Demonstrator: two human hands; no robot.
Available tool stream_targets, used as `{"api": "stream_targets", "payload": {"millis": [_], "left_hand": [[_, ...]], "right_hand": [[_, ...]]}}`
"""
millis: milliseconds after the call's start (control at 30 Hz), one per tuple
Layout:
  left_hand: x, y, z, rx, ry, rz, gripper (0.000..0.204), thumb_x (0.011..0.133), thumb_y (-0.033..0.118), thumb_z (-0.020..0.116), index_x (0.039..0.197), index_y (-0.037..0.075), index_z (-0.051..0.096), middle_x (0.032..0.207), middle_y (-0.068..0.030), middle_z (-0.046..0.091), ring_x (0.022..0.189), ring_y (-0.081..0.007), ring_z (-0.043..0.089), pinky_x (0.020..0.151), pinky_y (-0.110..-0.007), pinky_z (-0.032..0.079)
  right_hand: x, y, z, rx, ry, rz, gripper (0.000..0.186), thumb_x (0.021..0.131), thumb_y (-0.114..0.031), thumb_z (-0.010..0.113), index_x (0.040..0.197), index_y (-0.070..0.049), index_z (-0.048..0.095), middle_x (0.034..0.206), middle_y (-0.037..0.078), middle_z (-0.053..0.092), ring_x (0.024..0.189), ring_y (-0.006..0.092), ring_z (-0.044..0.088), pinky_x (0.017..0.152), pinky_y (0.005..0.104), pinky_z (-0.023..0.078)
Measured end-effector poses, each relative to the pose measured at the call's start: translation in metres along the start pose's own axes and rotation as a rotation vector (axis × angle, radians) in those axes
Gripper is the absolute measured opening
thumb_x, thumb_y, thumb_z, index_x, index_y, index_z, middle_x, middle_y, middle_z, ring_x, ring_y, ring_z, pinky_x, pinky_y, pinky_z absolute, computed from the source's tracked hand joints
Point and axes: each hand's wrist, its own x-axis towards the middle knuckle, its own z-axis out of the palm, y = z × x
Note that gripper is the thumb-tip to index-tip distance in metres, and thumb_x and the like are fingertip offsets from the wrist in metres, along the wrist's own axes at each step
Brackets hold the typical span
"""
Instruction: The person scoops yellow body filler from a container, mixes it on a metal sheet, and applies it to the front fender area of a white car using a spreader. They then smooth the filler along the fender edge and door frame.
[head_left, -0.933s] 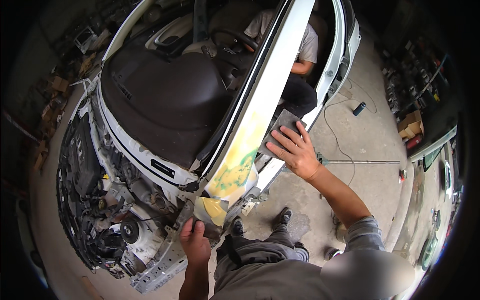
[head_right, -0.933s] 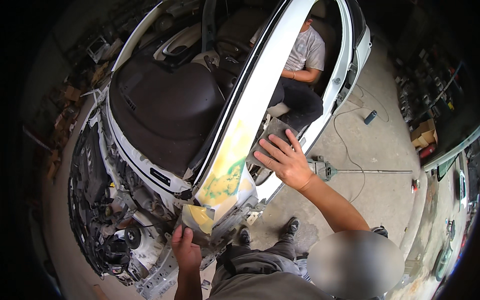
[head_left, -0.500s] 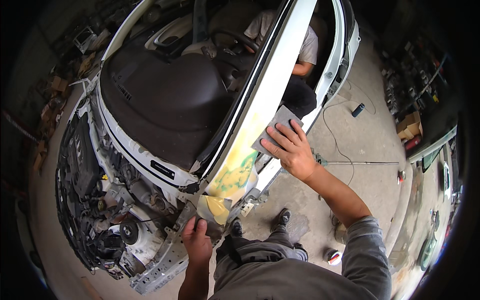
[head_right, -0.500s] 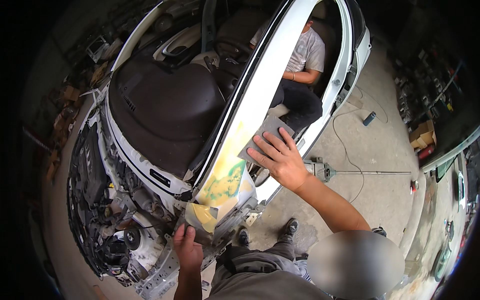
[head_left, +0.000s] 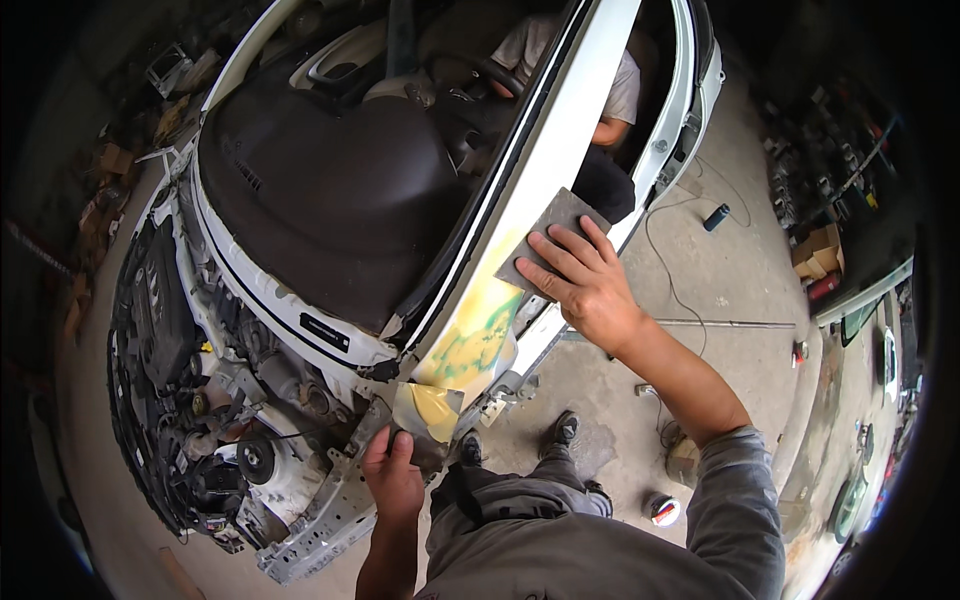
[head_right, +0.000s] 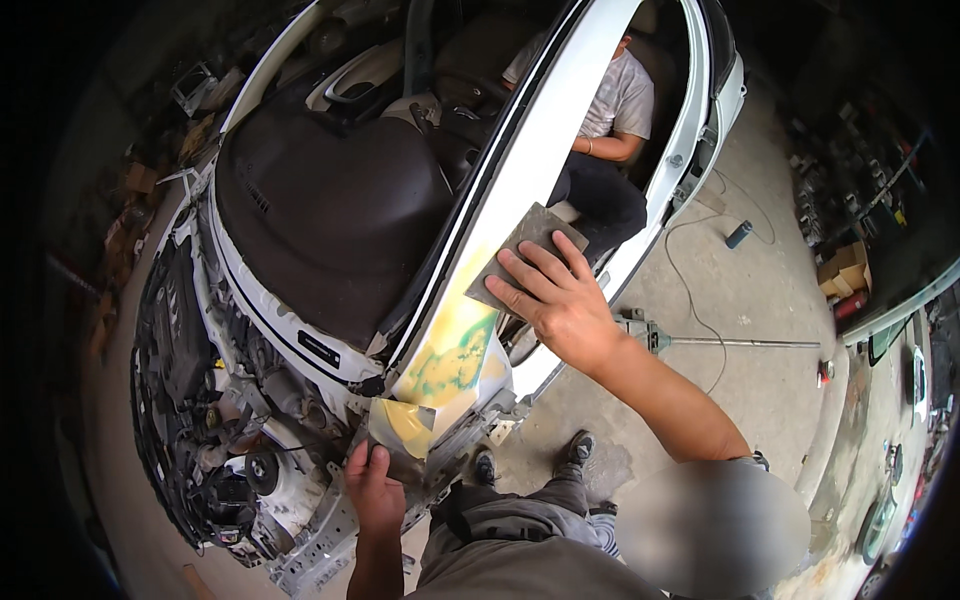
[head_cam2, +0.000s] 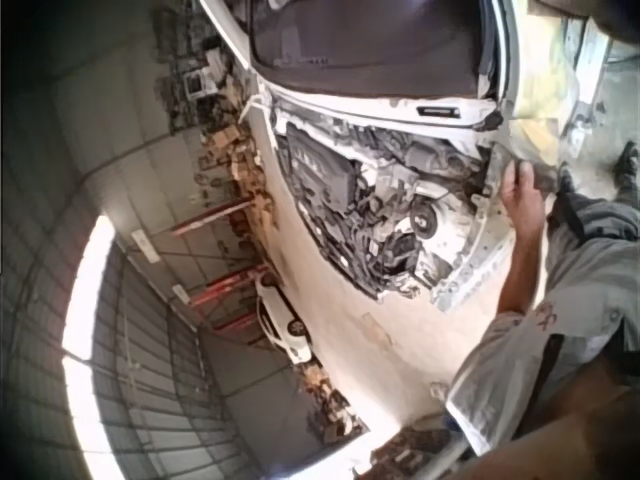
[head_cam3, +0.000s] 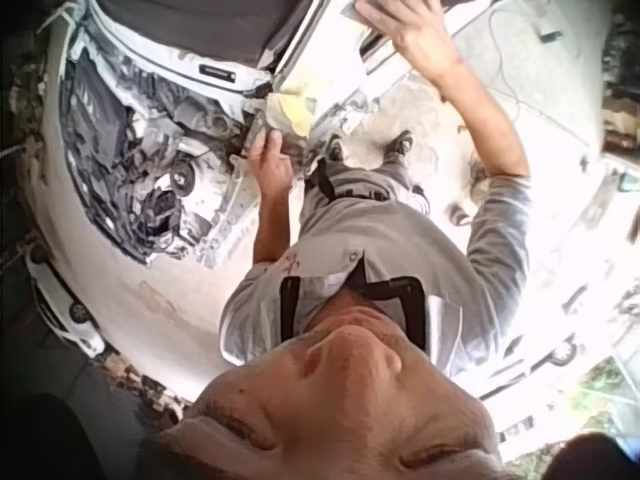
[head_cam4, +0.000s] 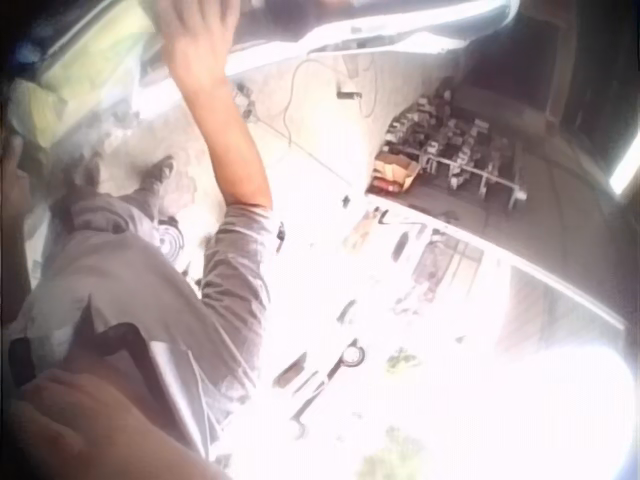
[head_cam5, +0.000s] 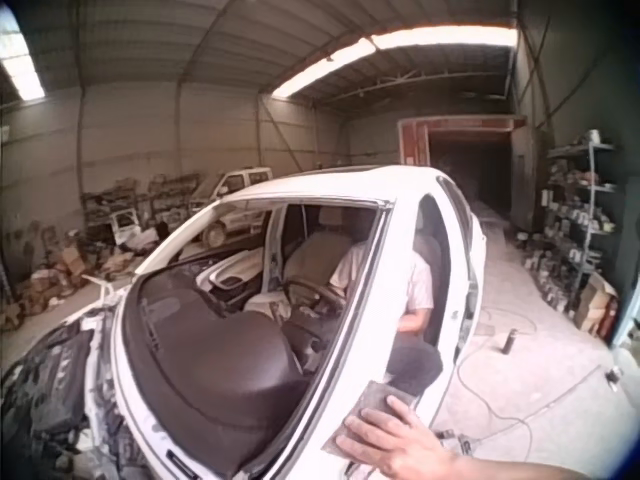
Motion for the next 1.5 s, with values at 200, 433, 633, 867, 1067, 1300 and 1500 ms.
{"api": "stream_targets", "payload": {"millis": [200,433,633,867,1067,1300,1500], "left_hand": [[-0.003,0.004,-0.004,0.002,-0.003,-0.005,0.026,0.090,0.007,0.053,0.112,-0.005,0.057,0.108,-0.0085,0.062,0.099,-0.0155,0.058,0.091,-0.029,0.042],[0.004,0.007,-0.001,-0.021,-0.015,-0.013,0.029,0.091,0.007,0.052,0.116,-0.006,0.054,0.112,-0.0096,0.061,0.102,-0.0159,0.057,0.093,-0.029,0.040],[0.004,0.010,-0.010,-0.019,0.028,-0.018,0.026,0.089,0.007,0.056,0.111,-0.006,0.057,0.106,-0.0081,0.062,0.095,-0.0119,0.057,0.087,-0.026,0.042],[0.000,0.008,-0.013,-0.031,0.046,-0.025,0.025,0.090,0.007,0.056,0.111,-0.006,0.057,0.106,-0.0079,0.062,0.095,-0.0121,0.057,0.088,-0.026,0.042],[-0.003,0.005,-0.016,-0.001,0.001,-0.012,0.030,0.090,0.007,0.052,0.117,-0.006,0.054,0.112,-0.0096,0.060,0.102,-0.0173,0.057,0.093,-0.031,0.042],[-0.005,0.008,-0.005,-0.014,0.038,-0.007,0.021,0.089,0.006,0.056,0.107,-0.005,0.058,0.103,-0.0076,0.062,0.093,-0.0112,0.057,0.086,-0.025,0.043],[-0.005,-0.003,-0.017,0.018,0.006,-0.007,0.025,0.090,0.007,0.054,0.113,-0.003,0.056,0.111,-0.0078,0.061,0.101,-0.0152,0.057,0.091,-0.029,0.042]], "right_hand": [[-0.048,-0.011,0.029,0.036,0.088,0.035,0.051,0.067,-0.006,0.061,0.117,-0.016,0.062,0.124,0.008,0.054,0.112,0.0283,0.050,0.103,0.0479,0.031],[-0.073,-0.073,0.034,0.098,0.098,-0.014,0.041,0.076,-0.013,0.055,0.116,-0.021,0.063,0.124,0.003,0.056,0.114,0.0224,0.050,0.106,0.0499,0.026],[-0.040,-0.067,0.032,0.045,0.112,-0.024,0.042,0.075,-0.014,0.055,0.116,-0.020,0.063,0.124,0.003,0.056,0.113,0.0227,0.050,0.106,0.0511,0.026],[-0.063,-0.066,0.062,0.088,0.137,0.007,0.043,0.075,-0.014,0.057,0.117,-0.020,0.062,0.127,0.004,0.054,0.113,0.0238,0.049,0.105,0.0461,0.027],[-0.088,-0.058,0.061,0.089,0.096,0.023,0.045,0.074,-0.013,0.057,0.118,-0.020,0.061,0.127,0.005,0.054,0.113,0.0244,0.049,0.105,0.0473,0.027],[-0.006,-0.032,0.008,0.007,0.124,0.013,0.046,0.070,-0.012,0.060,0.115,-0.016,0.063,0.123,0.006,0.055,0.114,0.0255,0.049,0.105,0.0494,0.028],[-0.017,-0.042,0.019,0.051,0.062,0.050,0.049,0.067,-0.009,0.060,0.116,-0.013,0.062,0.124,0.008,0.054,0.114,0.0280,0.047,0.103,0.0479,0.030]]}}
